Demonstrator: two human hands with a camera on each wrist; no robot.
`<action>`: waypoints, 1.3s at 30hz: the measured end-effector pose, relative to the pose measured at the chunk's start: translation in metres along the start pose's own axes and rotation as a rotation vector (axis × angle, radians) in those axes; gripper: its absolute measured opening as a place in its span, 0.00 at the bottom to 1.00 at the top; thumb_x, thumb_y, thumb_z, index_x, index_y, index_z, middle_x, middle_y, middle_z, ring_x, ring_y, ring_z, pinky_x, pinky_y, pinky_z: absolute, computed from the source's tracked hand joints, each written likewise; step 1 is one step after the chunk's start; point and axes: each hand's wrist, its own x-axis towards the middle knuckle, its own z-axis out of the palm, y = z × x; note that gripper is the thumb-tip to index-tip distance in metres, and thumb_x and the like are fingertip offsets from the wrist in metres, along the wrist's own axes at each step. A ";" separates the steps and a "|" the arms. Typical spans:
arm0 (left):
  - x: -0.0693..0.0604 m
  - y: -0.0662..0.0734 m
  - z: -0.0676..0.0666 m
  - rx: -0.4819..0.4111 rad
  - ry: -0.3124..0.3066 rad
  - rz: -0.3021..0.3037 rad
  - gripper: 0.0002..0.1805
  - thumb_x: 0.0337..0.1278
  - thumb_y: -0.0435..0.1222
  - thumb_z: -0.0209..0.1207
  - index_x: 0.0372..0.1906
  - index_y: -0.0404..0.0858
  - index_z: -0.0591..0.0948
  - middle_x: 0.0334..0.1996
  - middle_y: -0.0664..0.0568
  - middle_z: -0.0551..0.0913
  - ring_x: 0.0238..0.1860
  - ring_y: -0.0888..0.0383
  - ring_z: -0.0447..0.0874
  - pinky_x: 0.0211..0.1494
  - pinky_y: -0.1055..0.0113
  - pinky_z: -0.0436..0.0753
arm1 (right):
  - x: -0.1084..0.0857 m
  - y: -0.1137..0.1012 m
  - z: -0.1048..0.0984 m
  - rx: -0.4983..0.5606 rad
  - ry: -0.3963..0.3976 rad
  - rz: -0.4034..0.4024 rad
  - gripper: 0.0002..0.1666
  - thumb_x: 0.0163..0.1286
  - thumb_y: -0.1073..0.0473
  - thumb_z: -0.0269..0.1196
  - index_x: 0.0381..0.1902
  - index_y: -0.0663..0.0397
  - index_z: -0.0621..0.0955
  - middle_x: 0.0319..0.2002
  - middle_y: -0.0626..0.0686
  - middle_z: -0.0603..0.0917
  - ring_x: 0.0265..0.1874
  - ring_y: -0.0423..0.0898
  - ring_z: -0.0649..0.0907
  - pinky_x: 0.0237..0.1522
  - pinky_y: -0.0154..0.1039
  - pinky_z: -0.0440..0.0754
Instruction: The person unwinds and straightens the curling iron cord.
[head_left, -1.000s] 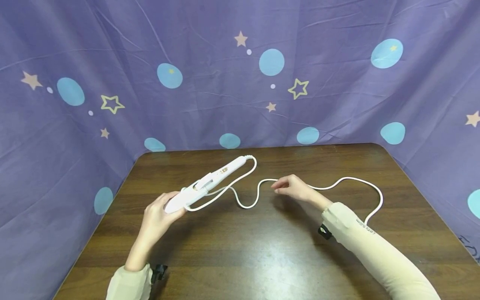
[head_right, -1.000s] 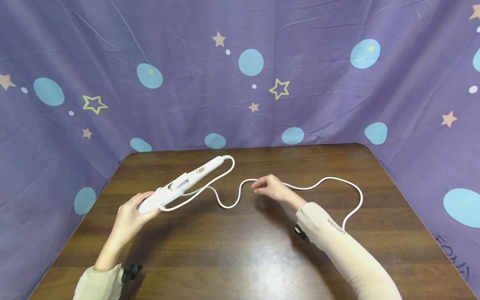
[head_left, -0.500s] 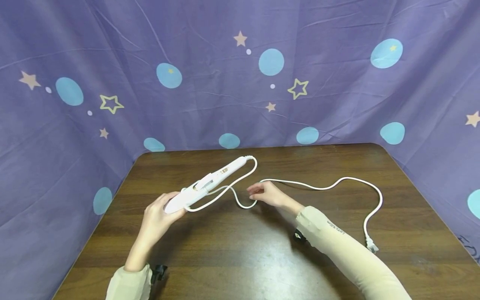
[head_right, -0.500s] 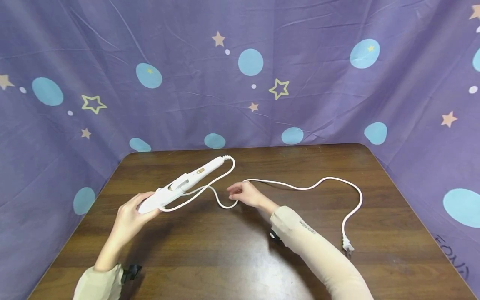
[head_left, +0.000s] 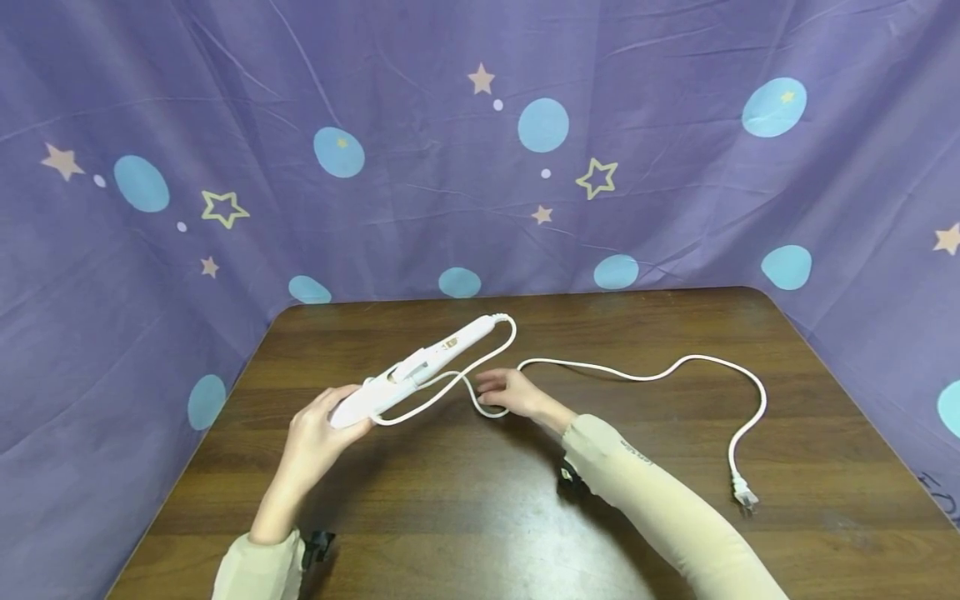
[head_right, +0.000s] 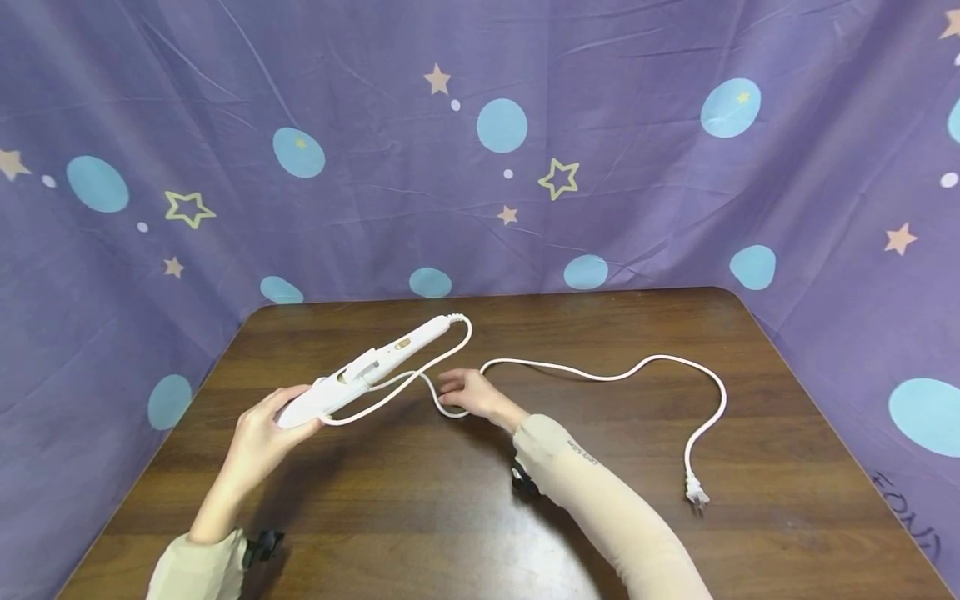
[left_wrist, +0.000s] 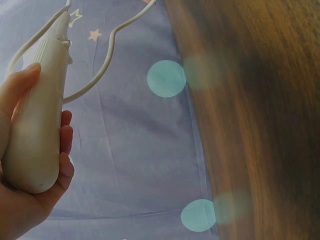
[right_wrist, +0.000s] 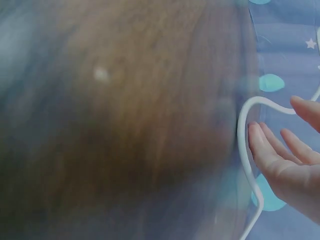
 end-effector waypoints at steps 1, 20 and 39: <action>0.000 0.000 0.000 0.000 0.000 0.002 0.23 0.24 0.30 0.68 0.38 0.32 0.80 0.29 0.46 0.80 0.27 0.54 0.74 0.30 0.58 0.70 | 0.001 0.001 0.001 0.019 -0.004 0.003 0.26 0.55 0.72 0.56 0.53 0.78 0.67 0.42 0.72 0.77 0.43 0.59 0.78 0.43 0.36 0.75; -0.001 -0.001 -0.001 -0.011 0.016 0.019 0.23 0.23 0.29 0.68 0.37 0.32 0.80 0.28 0.46 0.80 0.26 0.55 0.73 0.30 0.62 0.70 | 0.000 -0.005 0.005 0.212 0.063 0.041 0.17 0.57 0.74 0.54 0.43 0.84 0.71 0.35 0.72 0.79 0.34 0.55 0.82 0.36 0.40 0.78; -0.003 -0.004 -0.006 -0.092 -0.033 0.082 0.25 0.21 0.30 0.71 0.38 0.35 0.80 0.29 0.51 0.80 0.29 0.63 0.72 0.33 0.79 0.66 | 0.006 -0.029 -0.044 0.281 0.228 0.096 0.18 0.57 0.74 0.56 0.45 0.81 0.72 0.33 0.66 0.81 0.29 0.41 0.82 0.36 0.36 0.78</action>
